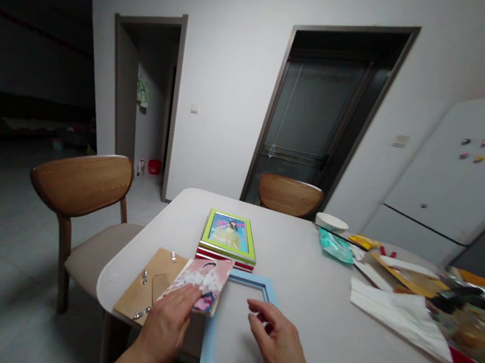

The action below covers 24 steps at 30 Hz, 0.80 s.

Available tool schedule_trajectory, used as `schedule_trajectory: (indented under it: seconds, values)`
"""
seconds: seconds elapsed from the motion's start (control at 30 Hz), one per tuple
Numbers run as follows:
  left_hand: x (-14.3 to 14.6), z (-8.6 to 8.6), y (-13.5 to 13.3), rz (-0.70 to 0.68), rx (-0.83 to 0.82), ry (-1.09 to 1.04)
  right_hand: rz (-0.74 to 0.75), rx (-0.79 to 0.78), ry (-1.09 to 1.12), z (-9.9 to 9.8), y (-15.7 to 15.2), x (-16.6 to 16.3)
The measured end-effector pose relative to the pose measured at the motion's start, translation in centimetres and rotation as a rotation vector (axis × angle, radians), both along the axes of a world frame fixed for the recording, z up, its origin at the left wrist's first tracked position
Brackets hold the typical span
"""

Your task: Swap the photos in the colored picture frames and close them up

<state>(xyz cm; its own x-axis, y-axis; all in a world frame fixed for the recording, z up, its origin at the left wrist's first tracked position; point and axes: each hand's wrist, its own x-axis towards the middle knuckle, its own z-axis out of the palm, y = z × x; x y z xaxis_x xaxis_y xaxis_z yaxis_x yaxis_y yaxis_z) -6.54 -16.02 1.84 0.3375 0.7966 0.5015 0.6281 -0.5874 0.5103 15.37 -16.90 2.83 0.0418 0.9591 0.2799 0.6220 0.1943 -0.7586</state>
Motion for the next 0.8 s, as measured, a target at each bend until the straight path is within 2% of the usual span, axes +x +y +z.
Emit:
schedule_trajectory:
  seconds: [0.1,0.17,0.23,0.33,0.4,0.47,0.53,0.6,0.67,0.73,0.8]
  values:
    - [0.4,2.2,0.3,0.091,-0.150,-0.466,0.132,-0.185,0.250,0.6,-0.2,-2.0]
    - [1.3,3.2,0.2,0.044,-0.307,-0.769,0.133,-0.327,0.481,0.5,-0.1,-3.1]
    - [2.6,3.4,-0.2,-0.059,-0.446,-1.004,0.059,-0.398,0.766,0.3,0.0,-3.6]
    - [4.6,2.8,-1.1,-0.142,-0.594,-1.225,-0.034,-0.356,1.108,0.1,0.3,-3.7]
    - [5.9,2.1,-1.8,-0.184,-0.684,-1.315,-0.047,-0.279,1.200,0.2,0.4,-3.2]
    - [6.8,1.2,-2.3,-0.249,-0.761,-1.324,-0.045,-0.231,1.216,0.5,0.6,-2.3]
    - [7.1,0.4,-2.4,-0.291,-0.781,-1.259,-0.046,-0.251,1.176,1.0,0.7,-0.9]
    - [6.8,-0.4,-2.1,-0.256,-0.758,-1.179,-0.064,-0.299,1.086,1.5,1.0,0.8]
    - [6.0,-1.0,-1.7,-0.161,-0.702,-1.084,-0.106,-0.347,0.961,1.9,1.2,2.7]
    - [5.3,-1.3,-1.5,-0.087,-0.650,-0.896,-0.139,-0.400,0.831,1.8,1.5,4.2]
    - [4.8,-1.2,-1.8,-0.075,-0.618,-0.608,-0.146,-0.447,0.716,1.1,1.9,5.1]
